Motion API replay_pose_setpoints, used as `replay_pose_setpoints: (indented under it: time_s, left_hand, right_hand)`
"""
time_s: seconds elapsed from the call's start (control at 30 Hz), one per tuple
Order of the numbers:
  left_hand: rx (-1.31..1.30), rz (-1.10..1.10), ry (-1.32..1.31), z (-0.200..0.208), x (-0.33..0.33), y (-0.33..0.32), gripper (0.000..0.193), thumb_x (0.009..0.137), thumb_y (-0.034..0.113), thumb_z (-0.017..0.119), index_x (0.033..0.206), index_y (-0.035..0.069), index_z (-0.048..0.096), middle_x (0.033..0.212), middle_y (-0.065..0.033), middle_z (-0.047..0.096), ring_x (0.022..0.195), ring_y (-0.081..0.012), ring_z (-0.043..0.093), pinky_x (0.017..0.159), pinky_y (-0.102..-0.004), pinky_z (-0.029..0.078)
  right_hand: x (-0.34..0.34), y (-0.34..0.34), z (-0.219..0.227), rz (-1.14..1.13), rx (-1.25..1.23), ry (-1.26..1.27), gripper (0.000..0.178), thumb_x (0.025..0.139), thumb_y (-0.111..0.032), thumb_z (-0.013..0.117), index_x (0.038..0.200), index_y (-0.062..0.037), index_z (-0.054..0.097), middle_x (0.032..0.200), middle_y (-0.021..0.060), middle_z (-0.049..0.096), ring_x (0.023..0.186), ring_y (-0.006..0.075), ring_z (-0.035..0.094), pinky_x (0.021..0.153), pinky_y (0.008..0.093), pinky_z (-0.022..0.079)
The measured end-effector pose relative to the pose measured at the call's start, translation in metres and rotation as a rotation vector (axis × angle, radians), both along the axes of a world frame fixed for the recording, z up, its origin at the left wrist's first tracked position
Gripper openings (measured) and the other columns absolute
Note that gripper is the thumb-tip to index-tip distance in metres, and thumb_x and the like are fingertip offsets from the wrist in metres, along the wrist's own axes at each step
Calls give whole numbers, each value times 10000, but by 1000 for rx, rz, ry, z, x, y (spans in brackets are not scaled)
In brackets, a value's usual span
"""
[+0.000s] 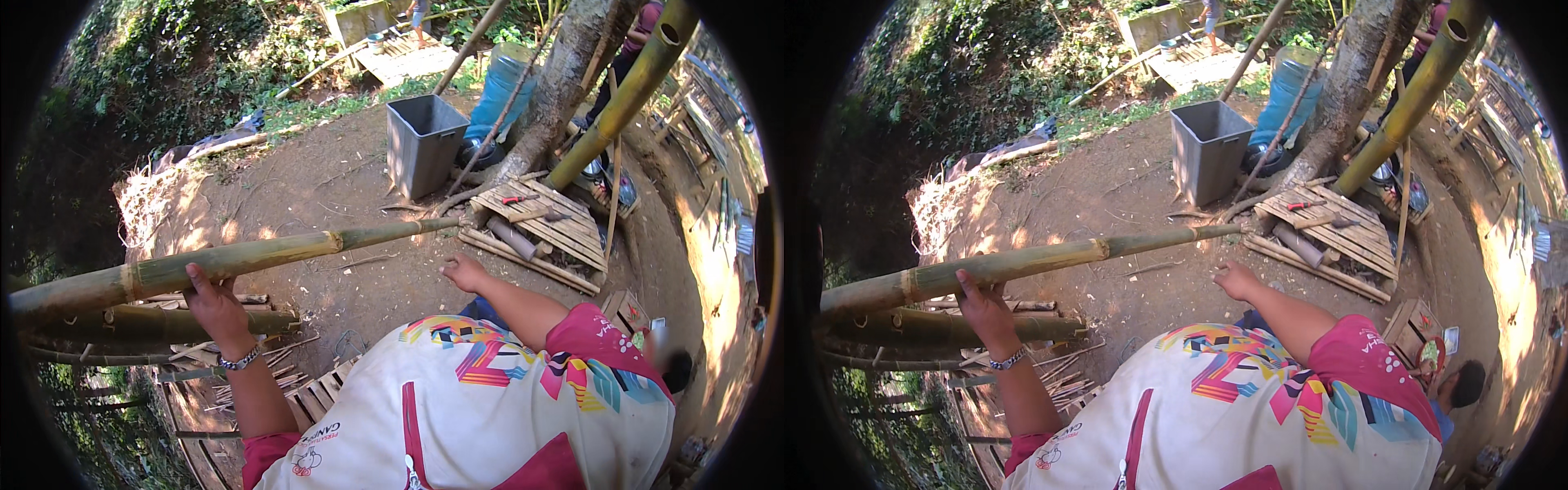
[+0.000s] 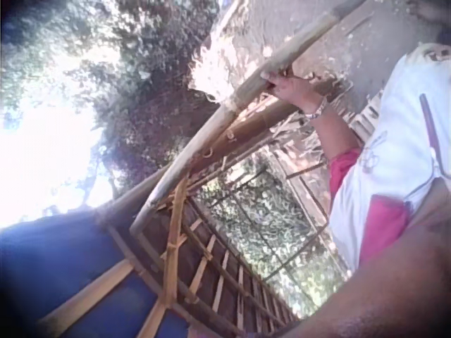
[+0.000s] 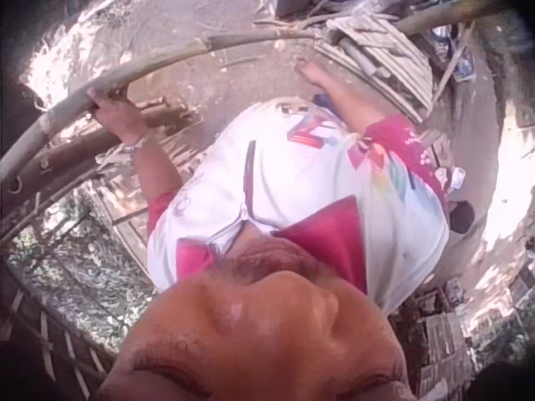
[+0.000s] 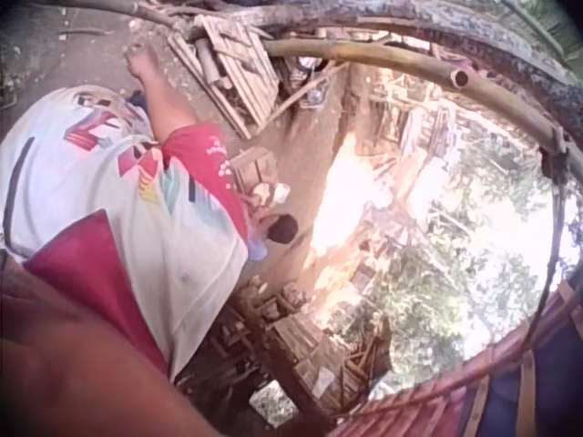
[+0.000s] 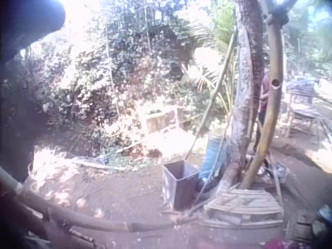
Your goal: The person uses a machete to cut a large bamboo stalk vertically and then horizontally to separate a section. They then use the machete to scrape and clean the interior of the cut bamboo piece. Finally, the person picks up a long, thin bamboo pole and positions it against the larger stalk.
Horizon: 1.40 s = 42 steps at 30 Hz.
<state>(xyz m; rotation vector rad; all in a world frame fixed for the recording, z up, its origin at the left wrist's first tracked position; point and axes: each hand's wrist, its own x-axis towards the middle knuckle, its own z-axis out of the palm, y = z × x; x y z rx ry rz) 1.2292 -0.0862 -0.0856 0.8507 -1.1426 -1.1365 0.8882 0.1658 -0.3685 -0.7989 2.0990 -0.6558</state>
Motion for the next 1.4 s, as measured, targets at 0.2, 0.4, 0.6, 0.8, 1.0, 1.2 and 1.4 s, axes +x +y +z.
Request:
replay_pose_setpoints:
  time_s: [0.2, 0.4, 0.6, 0.8, 1.0, 1.2, 1.4]
  left_hand:
    - [-136, -109, 166, -1, -14, -5, 441, 1014, 333, 614, 1199, -67, 598, 1182, -189, 659, 1087, -238, 636, 898, -385, 534]
    - [-136, 99, 210, 6, -38, 20, 356, 952, 188, 675, 1164, -30, 490, 1006, -117, 626, 912, -218, 652, 872, -408, 576]
    - [-150, 256, 64, 0, -30, 35, 493, 931, 292, 724, 1209, -20, 461, 994, -113, 620, 851, -204, 647, 811, -373, 569]
    - [-230, 231, -128, 14, -10, 40, 652, 885, 478, 755, 1224, 4, 463, 998, -95, 613, 862, -186, 635, 781, -346, 553]
    - [-325, -31, -237, 7, -1, 31, 599, 872, 368, 800, 1225, 11, 472, 990, -71, 610, 868, -172, 623, 787, -333, 529]
    - [-315, -61, -475, 0, -12, 40, 494, 795, 90, 835, 1157, 6, 510, 946, -47, 597, 832, -140, 581, 764, -303, 497]
    - [-257, -216, -619, 7, -34, 57, 466, 745, 59, 824, 1110, 16, 538, 855, -35, 591, 740, -132, 564, 678, -300, 493]
  right_hand:
    - [-4, -19, 42, -68, -179, -7, 579, 882, -348, 708, 1338, -33, 541, 1140, 169, 700, 1070, 329, 670, 931, 406, 515]
    - [0, -33, 51, 46, -195, 32, 609, 878, -341, 714, 1367, -39, 514, 1122, 155, 705, 1078, 324, 665, 936, 414, 511]
    - [2, -44, 61, 214, -112, -99, 613, 882, -342, 718, 1371, -31, 519, 1089, 151, 710, 1005, 291, 686, 875, 392, 532]
    - [-6, -46, 65, 264, -165, -21, 581, 893, -330, 706, 1353, -17, 539, 1067, 142, 711, 951, 268, 691, 840, 376, 534]
    - [-8, -57, 86, 156, -275, -123, 607, 900, -359, 710, 1368, -16, 533, 1075, 138, 712, 952, 236, 688, 830, 357, 530]
    - [5, -82, 151, 125, -580, -263, 654, 930, -429, 695, 1404, -22, 503, 1177, 158, 679, 1045, 225, 660, 909, 347, 517]
    - [15, -88, 244, 262, -831, -467, 678, 942, -417, 700, 1437, -26, 451, 1259, 131, 601, 1140, 209, 601, 1006, 348, 482]
